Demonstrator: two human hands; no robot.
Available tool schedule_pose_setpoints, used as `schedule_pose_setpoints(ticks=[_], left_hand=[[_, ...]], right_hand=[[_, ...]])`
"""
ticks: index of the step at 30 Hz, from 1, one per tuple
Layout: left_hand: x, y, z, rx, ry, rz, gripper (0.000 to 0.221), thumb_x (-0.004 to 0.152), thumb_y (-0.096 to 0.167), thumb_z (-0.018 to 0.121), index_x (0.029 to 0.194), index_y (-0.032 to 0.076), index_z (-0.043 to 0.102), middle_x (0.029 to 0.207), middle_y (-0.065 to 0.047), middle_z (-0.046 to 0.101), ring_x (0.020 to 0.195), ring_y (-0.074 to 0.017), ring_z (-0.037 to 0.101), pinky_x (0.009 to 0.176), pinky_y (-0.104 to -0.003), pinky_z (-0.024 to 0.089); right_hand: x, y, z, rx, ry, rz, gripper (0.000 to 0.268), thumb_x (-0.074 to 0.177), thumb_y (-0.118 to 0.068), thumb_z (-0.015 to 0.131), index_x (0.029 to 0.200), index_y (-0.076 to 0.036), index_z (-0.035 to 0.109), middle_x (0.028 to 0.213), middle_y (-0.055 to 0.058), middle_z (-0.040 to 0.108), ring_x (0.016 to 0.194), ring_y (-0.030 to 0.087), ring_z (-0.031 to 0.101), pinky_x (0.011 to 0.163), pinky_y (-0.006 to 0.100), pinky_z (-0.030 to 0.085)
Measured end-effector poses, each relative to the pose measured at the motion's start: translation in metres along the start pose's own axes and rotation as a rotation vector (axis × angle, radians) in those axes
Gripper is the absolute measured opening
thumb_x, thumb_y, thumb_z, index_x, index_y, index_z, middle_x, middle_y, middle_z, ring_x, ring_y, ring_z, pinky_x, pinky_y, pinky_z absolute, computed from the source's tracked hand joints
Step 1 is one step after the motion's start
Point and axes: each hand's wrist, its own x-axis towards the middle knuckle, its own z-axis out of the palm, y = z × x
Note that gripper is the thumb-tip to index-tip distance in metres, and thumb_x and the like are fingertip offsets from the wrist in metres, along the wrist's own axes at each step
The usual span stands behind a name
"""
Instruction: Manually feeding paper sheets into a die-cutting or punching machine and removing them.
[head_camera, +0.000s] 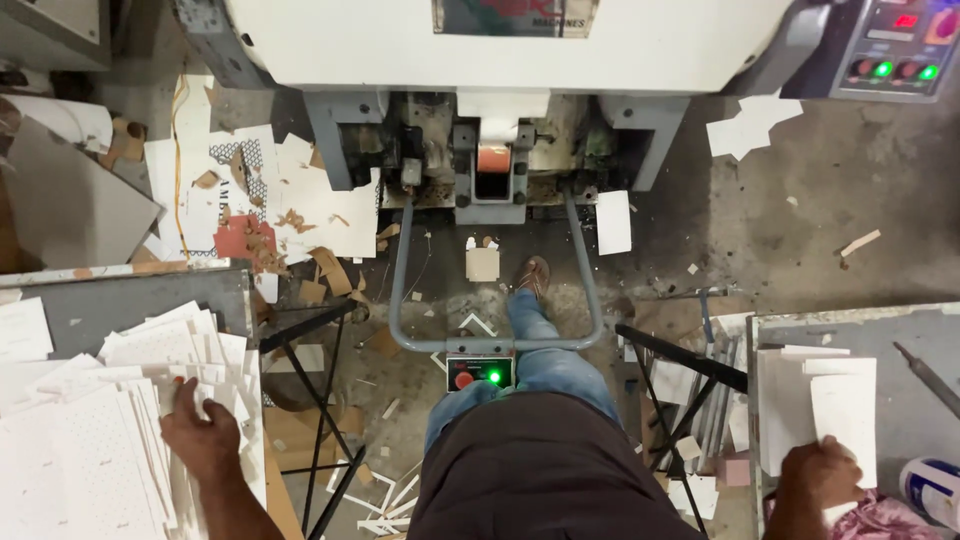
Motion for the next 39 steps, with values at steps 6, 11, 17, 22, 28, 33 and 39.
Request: schedule_pose_setpoints(ticks=[6,11,17,22,28,33,39], left_hand=[[0.016,0.054,0.012,-0.193,-0.101,-0.073,0.044,0.093,-0.010,0.056,0.135,-0.001,0.066,0.150,-0.021,0.061,0.089,-0.0309,0.058,0.063,-0.036,0.053],[0.021,0.083,0.026,-0.292,-0.174,-0.240,0.045,0.098,-0.005,0.060,0.143,0.003,0.066,0.127,-0.026,0.058,0.078,-0.0308,0.060,0.069,-0.035,0.051],[0.049,0.153,0.021,-0.405,-0.148,0.119,0.041,0.092,-0.012,0.058,0.131,0.001,0.065,0.146,-0.018,0.061,0.095,-0.0306,0.066,0.078,-0.035,0.053],[0.082,0.235,0.026,-0.497,-0.296,0.416,0.040,0.087,-0.006,0.065,0.126,0.005,0.069,0.141,-0.016,0.063,0.117,-0.0341,0.064,0.093,-0.040,0.055],[0.115,0.379,0.032,-0.513,-0.130,0.926,0.039,0.082,-0.003,0.069,0.118,0.010,0.073,0.135,-0.007,0.067,0.128,-0.0329,0.059,0.110,-0.050,0.048],[0.104,0.451,0.111,-0.380,-0.402,0.925,0.049,0.093,0.020,0.067,0.141,0.010,0.057,0.157,-0.013,0.047,0.147,-0.0327,0.039,0.119,-0.052,0.032],[0.040,0.433,0.163,-0.035,-0.798,0.726,0.083,0.093,0.057,0.058,0.156,0.008,0.033,0.167,-0.017,0.024,0.155,-0.0340,0.014,0.123,-0.054,0.012]], right_hand=[[-0.020,-0.023,-0.057,-0.152,0.011,-0.060,0.029,0.103,-0.029,0.068,0.098,-0.003,0.081,0.094,0.019,0.078,0.081,0.034,0.074,0.072,0.049,0.058],[-0.009,-0.020,-0.010,0.083,0.117,-0.283,0.041,0.086,-0.033,0.073,0.111,0.000,0.077,0.108,0.023,0.073,0.094,0.038,0.068,0.078,0.055,0.055],[-0.010,0.003,-0.027,-0.169,0.276,-0.151,0.046,0.121,-0.033,0.049,0.099,0.000,0.072,0.096,0.022,0.071,0.082,0.035,0.068,0.069,0.048,0.053],[0.007,0.027,-0.067,-0.141,1.075,-0.576,0.029,0.116,-0.011,0.038,0.124,0.002,0.063,0.103,0.014,0.063,0.092,0.027,0.063,0.078,0.036,0.050],[0.115,-0.034,-0.097,0.135,0.781,-0.673,0.024,0.120,-0.010,0.040,0.119,-0.001,0.062,0.089,0.007,0.055,0.068,0.022,0.044,0.069,0.039,0.041],[0.011,-0.236,-0.238,0.989,0.595,-0.821,0.026,0.117,-0.019,0.054,0.120,0.005,0.063,0.100,0.014,0.053,0.084,0.025,0.049,0.070,0.037,0.044],[-0.085,-0.382,-0.259,0.967,0.346,-0.945,0.023,0.110,-0.007,0.057,0.129,-0.003,0.069,0.110,0.016,0.066,0.091,0.026,0.055,0.076,0.033,0.046]])
